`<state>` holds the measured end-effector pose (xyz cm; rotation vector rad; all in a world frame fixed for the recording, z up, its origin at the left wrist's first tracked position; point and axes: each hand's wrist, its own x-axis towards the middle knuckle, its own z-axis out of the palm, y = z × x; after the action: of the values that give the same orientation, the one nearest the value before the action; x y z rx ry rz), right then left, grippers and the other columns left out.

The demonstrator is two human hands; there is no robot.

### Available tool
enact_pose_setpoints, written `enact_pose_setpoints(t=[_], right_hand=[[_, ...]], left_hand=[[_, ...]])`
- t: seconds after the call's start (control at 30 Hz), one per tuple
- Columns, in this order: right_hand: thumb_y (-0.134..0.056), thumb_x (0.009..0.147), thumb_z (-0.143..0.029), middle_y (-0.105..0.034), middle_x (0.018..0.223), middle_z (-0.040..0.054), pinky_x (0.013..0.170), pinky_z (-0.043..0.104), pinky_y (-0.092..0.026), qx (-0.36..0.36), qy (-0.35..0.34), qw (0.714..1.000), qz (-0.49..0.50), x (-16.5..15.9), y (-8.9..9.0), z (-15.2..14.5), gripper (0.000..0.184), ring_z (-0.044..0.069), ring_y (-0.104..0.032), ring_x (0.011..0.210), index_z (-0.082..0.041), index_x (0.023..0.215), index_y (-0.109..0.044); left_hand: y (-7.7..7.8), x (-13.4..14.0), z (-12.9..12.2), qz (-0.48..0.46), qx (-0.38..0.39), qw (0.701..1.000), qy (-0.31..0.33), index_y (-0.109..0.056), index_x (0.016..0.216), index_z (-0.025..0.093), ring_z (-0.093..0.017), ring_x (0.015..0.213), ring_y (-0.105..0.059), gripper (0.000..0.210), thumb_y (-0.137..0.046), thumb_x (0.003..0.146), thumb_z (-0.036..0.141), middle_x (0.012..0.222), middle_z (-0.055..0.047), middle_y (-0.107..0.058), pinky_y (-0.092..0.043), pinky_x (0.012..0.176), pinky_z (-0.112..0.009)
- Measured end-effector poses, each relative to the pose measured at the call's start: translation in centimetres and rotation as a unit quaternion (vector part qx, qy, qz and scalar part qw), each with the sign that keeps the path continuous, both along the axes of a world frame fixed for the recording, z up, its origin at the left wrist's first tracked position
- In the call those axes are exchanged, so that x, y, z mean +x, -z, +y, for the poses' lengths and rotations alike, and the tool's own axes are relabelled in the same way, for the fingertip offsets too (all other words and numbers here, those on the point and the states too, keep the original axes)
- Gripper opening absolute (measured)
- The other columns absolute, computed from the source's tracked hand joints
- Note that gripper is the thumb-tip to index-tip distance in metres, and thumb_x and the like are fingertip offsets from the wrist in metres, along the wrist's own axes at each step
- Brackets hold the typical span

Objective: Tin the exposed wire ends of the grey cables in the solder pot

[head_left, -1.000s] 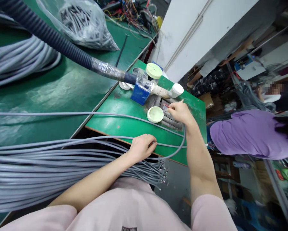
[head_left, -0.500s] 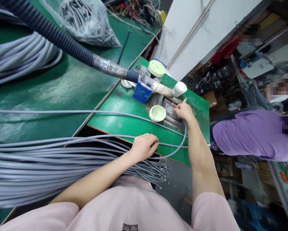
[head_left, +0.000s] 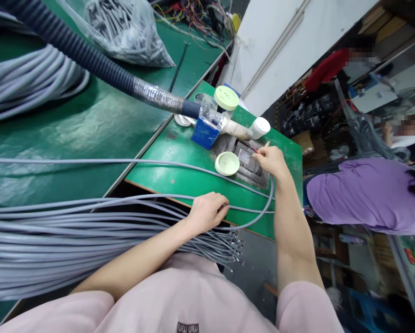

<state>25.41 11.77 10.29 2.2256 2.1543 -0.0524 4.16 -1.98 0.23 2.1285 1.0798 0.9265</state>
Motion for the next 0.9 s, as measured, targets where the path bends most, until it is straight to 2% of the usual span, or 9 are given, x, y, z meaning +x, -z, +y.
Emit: enact_pose_setpoints(t=[0.13,0.23,0.3,0.5,0.63,0.77,0.9], right_hand=[[-0.054,0.082,-0.031,-0.06,0.063,0.0019,0.058,0.027,-0.03,0.003,-0.087,0.994,0.066,-2.5,-1.1,-1.9,0.025,0.014,-0.051,0.062,-0.014,0.071,-0.069],[-0.052,0.084,-0.028,-0.064,0.077,0.0048,0.062,0.027,-0.032,-0.01,-0.14,0.989,0.05,-4.6,-0.5,-2.6,0.024,0.016,-0.054,0.071,-0.015,0.079,-0.072],[-0.05,0.086,-0.028,-0.065,0.087,0.0074,0.064,0.028,-0.033,-0.023,-0.15,0.988,0.011,-5.7,0.0,-2.8,0.026,0.018,-0.056,0.077,-0.016,0.084,-0.073],[-0.041,0.092,-0.031,-0.064,0.101,0.0128,0.063,0.03,-0.034,-0.057,-0.136,0.985,-0.086,-7.4,1.3,-2.9,0.033,0.022,-0.059,0.082,-0.017,0.096,-0.071],[-0.042,0.091,-0.029,-0.065,0.102,0.0147,0.064,0.03,-0.035,-0.057,-0.131,0.985,-0.101,-7.5,1.2,-3.0,0.032,0.023,-0.06,0.084,-0.014,0.096,-0.07],[-0.045,0.089,-0.031,-0.066,0.093,0.0109,0.064,0.029,-0.035,-0.019,-0.136,0.989,-0.06,-5.9,0.0,-3.0,0.031,0.021,-0.058,0.08,-0.016,0.087,-0.072],[-0.05,0.085,-0.031,-0.066,0.082,0.0079,0.063,0.029,-0.034,0.024,-0.071,0.997,-0.031,-2.7,-0.7,-2.2,0.029,0.019,-0.057,0.073,-0.015,0.079,-0.073]], left_hand=[[-0.1,0.1,0.0,0.005,0.005,1.0,-0.002,-0.062,0.083,0.02,-0.014,0.071,-0.056,0.015,-0.053,0.089,0.03,0.072,0.001,-0.065,-0.037,0.064,-0.027],[-0.1,0.1,0.1,0.011,0.001,1.0,0.001,-0.062,0.084,0.02,-0.014,0.071,-0.056,0.014,-0.053,0.089,0.03,0.072,0.001,-0.065,-0.037,0.064,-0.027],[-0.2,0.1,0.1,0.014,0.001,1.0,0.002,-0.062,0.083,0.02,-0.014,0.071,-0.056,0.014,-0.053,0.089,0.03,0.072,0.001,-0.065,-0.037,0.065,-0.027],[-0.2,0.0,0.1,0.017,0.006,1.0,-0.001,-0.062,0.083,0.02,-0.015,0.072,-0.056,0.014,-0.053,0.089,0.029,0.072,0.001,-0.064,-0.037,0.064,-0.027],[-0.2,0.0,0.1,0.019,-0.002,1.0,0.001,-0.062,0.083,0.02,-0.015,0.072,-0.057,0.014,-0.053,0.089,0.028,0.072,0.0,-0.065,-0.037,0.064,-0.028],[-0.2,0.0,0.0,0.018,-0.01,1.0,0.003,-0.063,0.085,0.021,-0.015,0.073,-0.057,0.014,-0.053,0.089,0.029,0.074,0.0,-0.065,-0.038,0.065,-0.028],[-0.2,0.0,0.0,0.018,-0.007,1.0,0.001,-0.062,0.084,0.02,-0.015,0.072,-0.057,0.014,-0.053,0.089,0.03,0.073,0.001,-0.066,-0.037,0.064,-0.028]])
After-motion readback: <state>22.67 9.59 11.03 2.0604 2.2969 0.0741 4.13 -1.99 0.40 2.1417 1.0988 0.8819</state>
